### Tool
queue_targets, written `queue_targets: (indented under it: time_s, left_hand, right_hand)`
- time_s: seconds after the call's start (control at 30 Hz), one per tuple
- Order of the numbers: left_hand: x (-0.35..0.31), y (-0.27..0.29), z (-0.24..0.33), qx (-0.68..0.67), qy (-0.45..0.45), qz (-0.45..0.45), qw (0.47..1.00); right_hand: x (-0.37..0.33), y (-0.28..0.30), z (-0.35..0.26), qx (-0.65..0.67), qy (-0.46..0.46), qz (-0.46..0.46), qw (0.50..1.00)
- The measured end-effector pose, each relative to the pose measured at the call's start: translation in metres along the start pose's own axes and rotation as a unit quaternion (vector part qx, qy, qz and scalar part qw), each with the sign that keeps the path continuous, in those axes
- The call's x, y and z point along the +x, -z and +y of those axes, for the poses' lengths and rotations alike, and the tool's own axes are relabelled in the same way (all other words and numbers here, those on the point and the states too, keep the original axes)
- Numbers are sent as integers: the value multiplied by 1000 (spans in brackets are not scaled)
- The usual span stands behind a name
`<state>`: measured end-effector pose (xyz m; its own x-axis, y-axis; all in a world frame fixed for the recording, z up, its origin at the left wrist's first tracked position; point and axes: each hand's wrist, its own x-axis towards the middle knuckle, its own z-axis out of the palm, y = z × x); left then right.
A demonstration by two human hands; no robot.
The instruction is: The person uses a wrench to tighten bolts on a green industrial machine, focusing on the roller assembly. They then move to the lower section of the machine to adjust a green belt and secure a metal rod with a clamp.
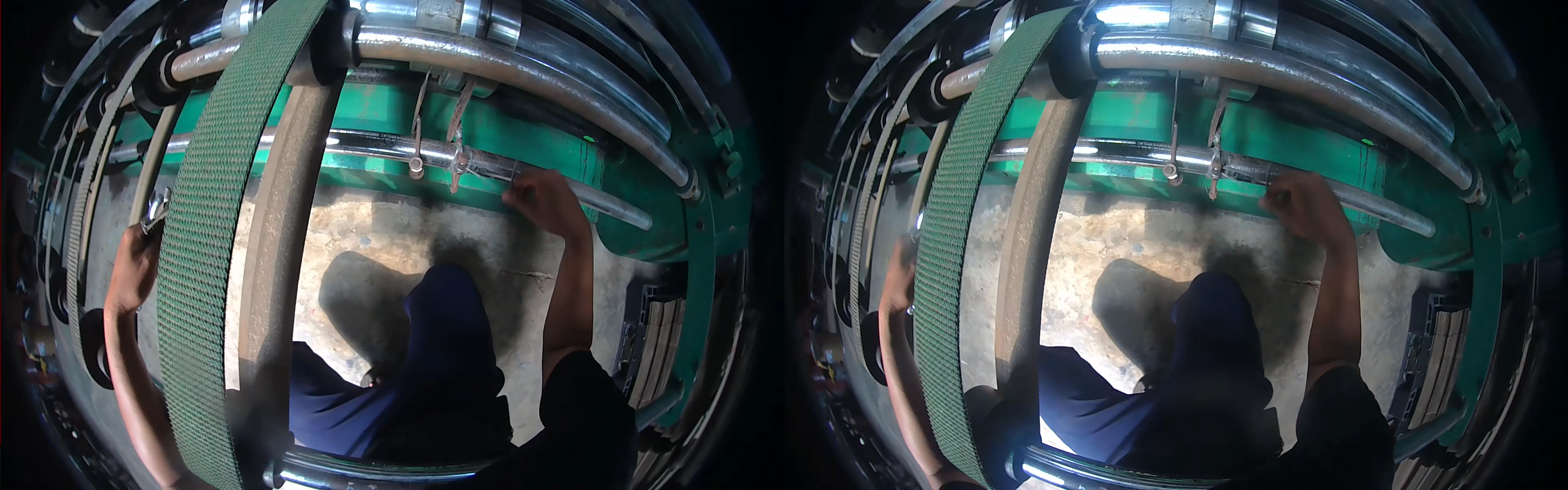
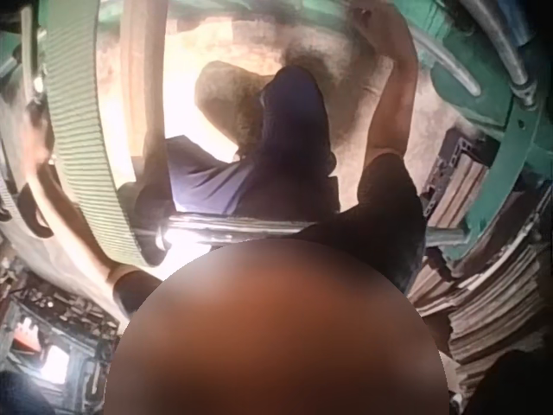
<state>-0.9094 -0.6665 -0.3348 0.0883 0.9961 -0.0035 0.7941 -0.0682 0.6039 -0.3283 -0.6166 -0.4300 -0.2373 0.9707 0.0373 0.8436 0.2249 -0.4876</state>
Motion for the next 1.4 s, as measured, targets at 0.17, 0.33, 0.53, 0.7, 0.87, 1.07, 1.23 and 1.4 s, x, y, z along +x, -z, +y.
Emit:
queue_targets:
  time_s: [0.17,0.33,0.53,0.7,0.87,1.07,1.23,1.4]
  left_hand:
    - [1,-2,5,21,22,-11,999]
    - [5,-2,6,22,-6,-21,1000]
    - [1,-4,4,27,-2,0,1000]
    - [7,-5,16,10,55,-14,998]
    - [6,-5,10,41,14,-9,999]
    - [2,-1,4,63,0,-8,998]
    - [0,0,5,4,37,-1,999]
    - [2,-3,9,4,56,6,998]
  right_hand:
    - [46,-25,2,242,-148,165,945]
    - [100,-62,-11,420,-23,164,892]
    - [69,-22,-64,238,200,-196,930]
    - [33,-11,-23,435,135,54,888]
    - [30,-35,5,388,15,175,905]
    - [31,-93,-25,159,55,249,954]
    - [33,-124,-13,190,24,318,929]
    - [29,-126,0,35,128,353,926]
